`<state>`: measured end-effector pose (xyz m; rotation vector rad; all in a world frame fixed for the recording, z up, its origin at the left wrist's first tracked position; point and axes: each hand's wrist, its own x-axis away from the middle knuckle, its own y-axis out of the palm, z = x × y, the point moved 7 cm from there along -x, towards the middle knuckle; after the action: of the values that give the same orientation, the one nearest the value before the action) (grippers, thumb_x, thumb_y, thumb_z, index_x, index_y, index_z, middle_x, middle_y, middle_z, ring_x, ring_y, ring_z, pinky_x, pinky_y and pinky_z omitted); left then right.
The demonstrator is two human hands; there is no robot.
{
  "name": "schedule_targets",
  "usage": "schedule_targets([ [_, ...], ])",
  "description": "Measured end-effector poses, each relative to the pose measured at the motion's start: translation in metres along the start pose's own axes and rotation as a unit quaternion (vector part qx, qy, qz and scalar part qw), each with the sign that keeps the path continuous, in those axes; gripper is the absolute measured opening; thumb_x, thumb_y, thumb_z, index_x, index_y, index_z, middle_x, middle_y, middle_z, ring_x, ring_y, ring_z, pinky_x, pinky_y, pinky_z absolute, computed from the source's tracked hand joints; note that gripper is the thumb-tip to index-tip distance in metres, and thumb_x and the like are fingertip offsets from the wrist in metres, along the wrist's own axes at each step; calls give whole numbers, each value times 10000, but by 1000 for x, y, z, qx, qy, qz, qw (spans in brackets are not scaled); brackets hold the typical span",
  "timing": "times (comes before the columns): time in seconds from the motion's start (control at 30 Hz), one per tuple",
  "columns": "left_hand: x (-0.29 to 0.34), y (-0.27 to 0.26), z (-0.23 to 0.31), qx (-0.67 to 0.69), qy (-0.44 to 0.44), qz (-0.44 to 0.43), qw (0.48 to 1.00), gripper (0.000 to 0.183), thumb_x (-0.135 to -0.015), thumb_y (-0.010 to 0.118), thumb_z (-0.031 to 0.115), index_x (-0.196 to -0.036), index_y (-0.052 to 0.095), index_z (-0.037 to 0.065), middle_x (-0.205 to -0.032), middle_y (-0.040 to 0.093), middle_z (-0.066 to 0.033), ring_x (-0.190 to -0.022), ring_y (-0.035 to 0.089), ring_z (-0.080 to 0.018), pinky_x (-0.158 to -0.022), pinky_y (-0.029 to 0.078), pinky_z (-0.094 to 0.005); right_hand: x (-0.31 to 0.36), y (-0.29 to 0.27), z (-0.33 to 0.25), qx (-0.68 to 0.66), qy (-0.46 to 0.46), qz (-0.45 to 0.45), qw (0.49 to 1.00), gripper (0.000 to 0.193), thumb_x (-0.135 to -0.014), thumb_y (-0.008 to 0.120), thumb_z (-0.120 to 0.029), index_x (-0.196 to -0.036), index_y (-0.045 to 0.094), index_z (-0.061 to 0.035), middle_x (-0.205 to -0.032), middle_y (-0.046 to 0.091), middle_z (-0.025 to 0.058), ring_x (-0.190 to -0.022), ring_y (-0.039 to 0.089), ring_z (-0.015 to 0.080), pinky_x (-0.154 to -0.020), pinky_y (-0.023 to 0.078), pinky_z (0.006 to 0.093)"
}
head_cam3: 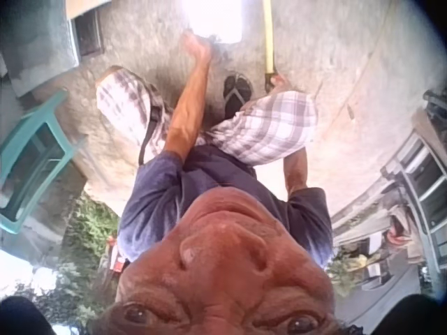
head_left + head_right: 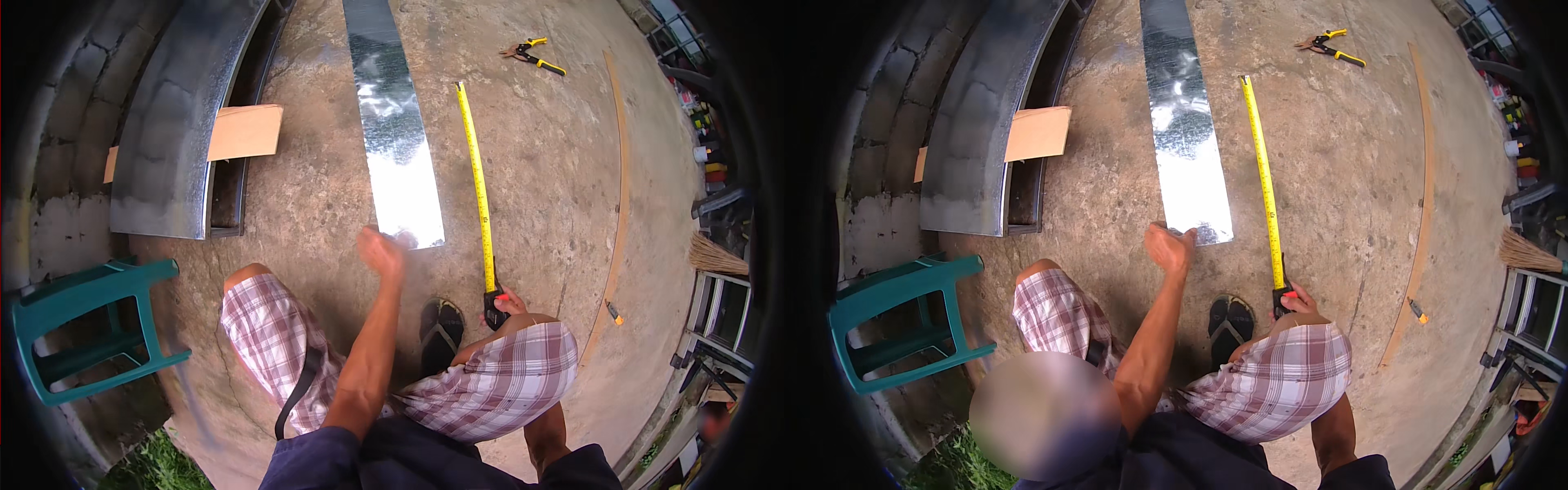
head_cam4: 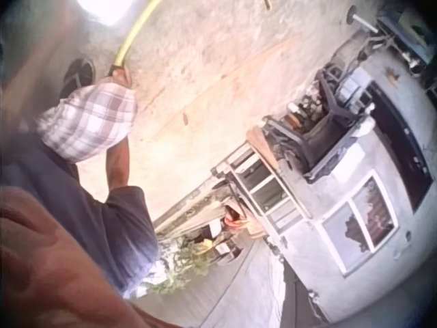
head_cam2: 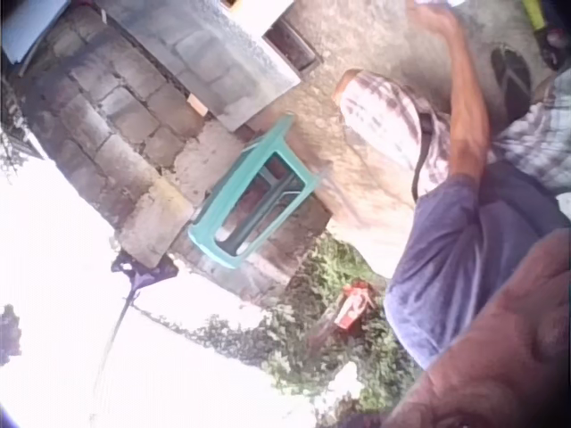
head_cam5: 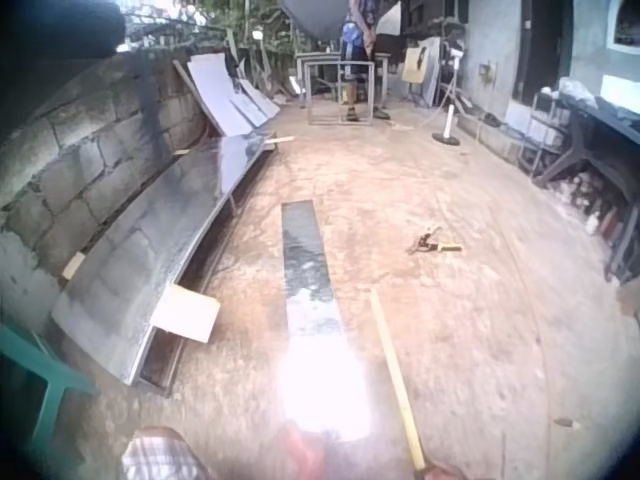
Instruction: Measuring and cutting pieces of metal sheet using a measuring tape, scribe, and metal snips.
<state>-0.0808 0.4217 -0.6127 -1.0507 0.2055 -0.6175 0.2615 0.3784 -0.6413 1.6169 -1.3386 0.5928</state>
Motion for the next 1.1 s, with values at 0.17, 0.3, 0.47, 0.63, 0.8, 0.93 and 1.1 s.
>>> schedule_targets([
  [0.17,16,-8,1,-60,46,75,994,658,-546,925,282,-993,551,-24,-1006,551,-218,-928,546,-367,-822,439,-453,3,-20,14,-6,-65,-29,997,485,-871,597,-80,-1329,439,-61,-1012,585,146,-786,685,352,-699,597,454],
  [0.3,22,-1,-12,-27,-3,24,999,638,-548,923,283,-967,558,-30,-999,575,-230,-899,577,-369,-774,475,-443,12,-34,30,-13,-74,-15,997,531,-862,610,-98,-1361,429,-70,-1033,594,135,-785,688,337,-687,593,436],
  [0.47,13,-4,-11,17,8,23,1000,575,-557,917,231,-932,579,-44,-851,644,-197,-796,632,-336,-712,501,-432,19,-38,26,-25,-86,39,995,474,-815,611,-61,-1278,524,-10,-937,596,85,-728,637,221,-678,546,360],
  [0.63,11,-2,-9,135,19,-6,991,375,-625,869,111,-861,637,-65,-796,682,-147,-669,646,-250,-626,504,-365,14,-39,20,-6,-87,6,996,498,-841,609,-101,-1317,479,-36,-960,606,112,-732,665,276,-668,567,394],
  [0.8,12,30,-18,352,-120,-119,920,178,-771,748,1,-914,662,-62,-789,669,-76,-658,626,-130,-507,455,-275,18,-42,12,-7,-85,-26,996,522,-865,605,-133,-1355,437,-72,-987,605,133,-766,686,333,-663,585,432],
  [0.93,38,58,-13,451,-193,-150,858,98,-802,716,-27,-866,641,-30,-679,628,-47,-515,517,-107,-436,406,-278,47,-35,-9,-34,-109,5,993,463,-855,602,-125,-1293,481,-41,-925,606,113,-742,676,278,-657,569,375],
  [1.1,95,83,0,491,-126,-221,833,163,-810,701,-46,-709,594,23,-612,587,-19,-476,471,-92,-412,356,-259,75,-28,-29,-34,-159,87,983,405,-849,603,-133,-1225,522,-6,-881,604,92,-713,667,227,-646,555,316],
])
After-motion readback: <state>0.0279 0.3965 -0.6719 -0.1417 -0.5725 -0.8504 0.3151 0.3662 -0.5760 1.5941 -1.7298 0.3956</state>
